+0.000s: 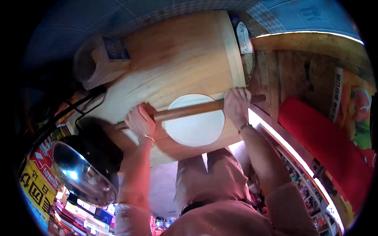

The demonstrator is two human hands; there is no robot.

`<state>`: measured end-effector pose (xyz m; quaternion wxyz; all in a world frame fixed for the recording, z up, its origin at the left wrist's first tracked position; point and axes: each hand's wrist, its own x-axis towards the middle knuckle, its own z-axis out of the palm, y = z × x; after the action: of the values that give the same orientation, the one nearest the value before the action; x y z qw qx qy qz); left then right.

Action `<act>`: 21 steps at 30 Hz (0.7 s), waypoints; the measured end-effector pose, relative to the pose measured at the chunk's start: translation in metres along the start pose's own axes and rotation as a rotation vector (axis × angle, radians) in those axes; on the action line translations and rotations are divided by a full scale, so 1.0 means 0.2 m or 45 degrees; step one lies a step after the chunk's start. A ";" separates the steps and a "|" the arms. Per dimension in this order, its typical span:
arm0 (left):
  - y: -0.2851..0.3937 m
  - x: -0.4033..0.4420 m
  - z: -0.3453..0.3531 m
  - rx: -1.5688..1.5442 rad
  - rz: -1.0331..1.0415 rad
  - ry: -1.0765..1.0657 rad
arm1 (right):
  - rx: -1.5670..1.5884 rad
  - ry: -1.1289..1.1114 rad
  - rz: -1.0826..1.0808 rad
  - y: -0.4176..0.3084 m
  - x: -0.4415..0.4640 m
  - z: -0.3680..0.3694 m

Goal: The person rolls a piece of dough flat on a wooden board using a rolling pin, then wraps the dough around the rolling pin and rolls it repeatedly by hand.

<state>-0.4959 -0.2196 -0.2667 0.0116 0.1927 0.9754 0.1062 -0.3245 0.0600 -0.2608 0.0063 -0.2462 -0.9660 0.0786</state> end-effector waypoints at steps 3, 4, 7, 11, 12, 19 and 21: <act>0.03 0.37 0.03 -0.184 0.144 0.121 | 0.040 0.003 -0.007 -0.01 0.27 -0.03; 0.06 0.36 0.00 -0.172 0.085 0.056 | 0.072 0.038 -0.014 -0.01 0.26 -0.04; -0.04 -0.04 0.06 0.108 0.062 0.165 | 0.033 0.149 -0.029 -0.02 -0.04 -0.02; -0.01 -0.19 0.03 0.063 -0.050 0.118 | -0.060 0.030 0.024 -0.01 -0.12 0.00; 0.01 -0.05 0.03 0.093 -0.058 0.003 | -0.047 -0.067 0.035 -0.01 0.00 0.00; 0.04 0.17 0.04 -0.029 -0.035 0.184 | -0.109 0.222 -0.060 -0.01 0.14 0.03; -0.02 -0.10 0.09 0.081 0.050 0.250 | 0.006 0.095 -0.088 -0.02 -0.07 0.02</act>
<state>-0.4774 -0.2278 -0.2865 -0.0922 0.2008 0.9708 0.0939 -0.3137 0.0493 -0.2634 0.0458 -0.2153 -0.9729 0.0714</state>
